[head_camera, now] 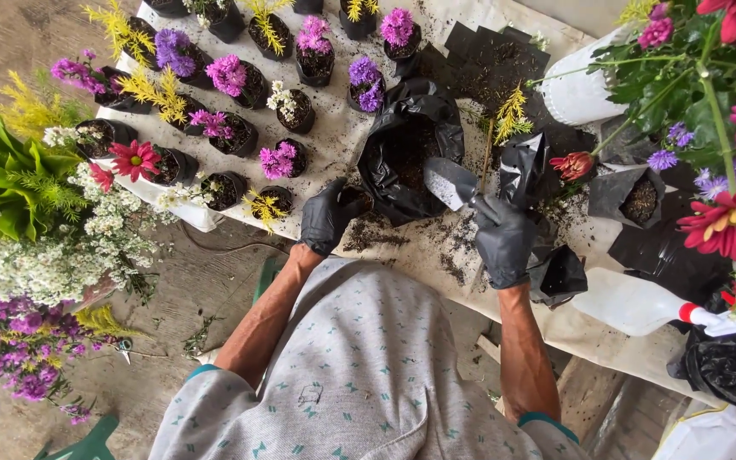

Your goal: Filling small nursery bags with soil and transplanting flowering plants into them.

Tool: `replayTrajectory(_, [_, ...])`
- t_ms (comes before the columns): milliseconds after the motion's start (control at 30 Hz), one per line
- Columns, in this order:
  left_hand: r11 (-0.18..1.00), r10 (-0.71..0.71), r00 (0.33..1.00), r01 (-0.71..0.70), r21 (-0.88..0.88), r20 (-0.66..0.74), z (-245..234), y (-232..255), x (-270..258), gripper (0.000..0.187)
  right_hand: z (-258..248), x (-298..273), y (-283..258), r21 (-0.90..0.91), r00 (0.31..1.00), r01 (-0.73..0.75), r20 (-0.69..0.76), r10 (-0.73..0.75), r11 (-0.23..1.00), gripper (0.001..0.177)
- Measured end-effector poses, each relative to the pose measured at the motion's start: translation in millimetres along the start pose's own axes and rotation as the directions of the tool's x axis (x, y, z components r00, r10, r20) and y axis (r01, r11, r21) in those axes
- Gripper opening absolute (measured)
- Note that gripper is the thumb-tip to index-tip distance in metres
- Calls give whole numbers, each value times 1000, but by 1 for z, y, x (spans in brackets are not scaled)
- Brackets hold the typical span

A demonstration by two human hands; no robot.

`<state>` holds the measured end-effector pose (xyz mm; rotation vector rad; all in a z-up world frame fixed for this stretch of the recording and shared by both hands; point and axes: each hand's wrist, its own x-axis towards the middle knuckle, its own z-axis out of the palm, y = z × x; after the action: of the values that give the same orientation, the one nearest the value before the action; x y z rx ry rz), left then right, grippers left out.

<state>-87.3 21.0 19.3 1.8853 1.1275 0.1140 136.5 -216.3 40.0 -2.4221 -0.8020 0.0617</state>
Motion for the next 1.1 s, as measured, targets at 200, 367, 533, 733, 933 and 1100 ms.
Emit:
replayTrajectory(200, [992,-36,999,35,-122,-9,1,-4,0,47,-19,12,-47,439,881,-464,321,348,769,41])
replayTrajectory(367, [995,-71,997,70,-68,-15,3,-6,1,27,-3,11,-66,299,878,-457,305,370,838,35])
replayTrajectory(533, [999,-47,998,46,-22,-31,7,-5,1,25,24,14,-111,400,841,-537,327,431,743,32])
replayTrajectory(733, [1000,-30,997,30,-4,-69,15,-14,2,24,59,10,-131,552,837,-542,289,464,634,37])
replayTrajectory(933, [999,20,992,-16,29,-127,21,-14,4,27,54,4,-121,544,870,-481,200,451,687,34])
replayTrajectory(1100, [997,56,985,-47,61,-163,19,-2,-3,32,24,-6,-89,546,927,-365,138,348,754,36])
